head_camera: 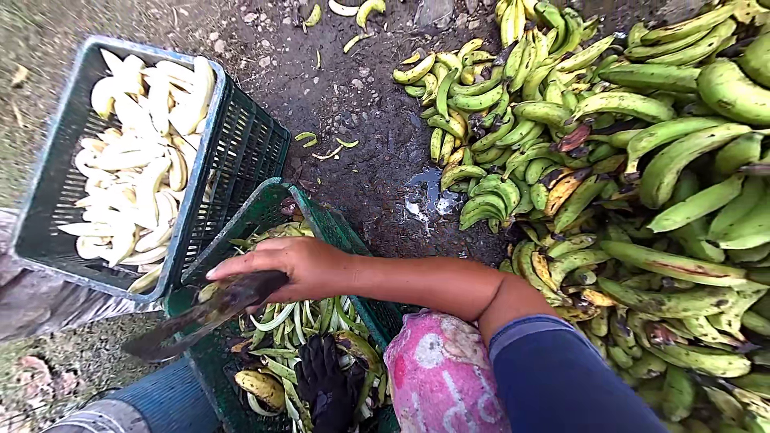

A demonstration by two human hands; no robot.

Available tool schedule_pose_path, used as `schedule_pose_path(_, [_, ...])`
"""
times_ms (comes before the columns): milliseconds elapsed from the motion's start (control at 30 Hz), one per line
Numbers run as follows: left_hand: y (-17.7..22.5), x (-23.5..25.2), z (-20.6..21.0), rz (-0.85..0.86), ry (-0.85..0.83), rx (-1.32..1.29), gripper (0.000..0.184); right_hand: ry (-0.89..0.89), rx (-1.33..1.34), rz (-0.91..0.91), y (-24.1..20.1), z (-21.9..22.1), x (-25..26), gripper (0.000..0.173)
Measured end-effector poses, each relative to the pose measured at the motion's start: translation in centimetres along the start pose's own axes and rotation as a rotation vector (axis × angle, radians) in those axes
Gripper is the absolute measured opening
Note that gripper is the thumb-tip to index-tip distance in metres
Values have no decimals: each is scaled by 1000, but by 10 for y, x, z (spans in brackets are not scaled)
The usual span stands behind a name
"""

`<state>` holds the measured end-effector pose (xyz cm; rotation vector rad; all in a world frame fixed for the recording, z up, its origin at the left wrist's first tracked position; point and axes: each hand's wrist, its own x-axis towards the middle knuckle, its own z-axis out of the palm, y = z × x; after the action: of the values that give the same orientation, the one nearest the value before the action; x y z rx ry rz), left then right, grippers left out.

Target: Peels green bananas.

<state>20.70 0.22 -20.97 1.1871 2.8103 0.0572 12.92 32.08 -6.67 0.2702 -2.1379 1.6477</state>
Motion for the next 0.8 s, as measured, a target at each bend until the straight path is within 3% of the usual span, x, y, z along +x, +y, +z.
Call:
schedule_pose_path(67, [0, 0, 0, -7, -28, -3, 99, -170, 30, 97, 6, 6, 0, 57])
schedule_pose_path(167, [0, 0, -3, -17, -68, -10, 99, -35, -49, 379, 47, -30, -22, 52])
schedule_pose_path(267, [1, -1, -4, -10, -52, -13, 101, 108, -366, 853, 125, -103, -71, 50])
schedule_pose_path(367, [2, -1, -5, -2, -23, 6, 102, 99, -718, 1349, 190, -177, -144, 47])
schedule_pose_path(433, [3, -1, -7, -10, -38, 13, 103, 29, -881, 1555, 211, -209, -186, 42])
schedule_pose_path(500, [4, -2, -7, -12, -39, 11, 103, -77, -987, 1644, 219, -228, -212, 33])
schedule_pose_path(600, [4, -2, -6, 1, -32, 17, 103, -200, -1022, 1663, 231, -241, -236, 34])
schedule_pose_path(800, [4, -2, -10, -10, -62, 8, 103, -240, -999, 1744, 228, -238, -228, 41])
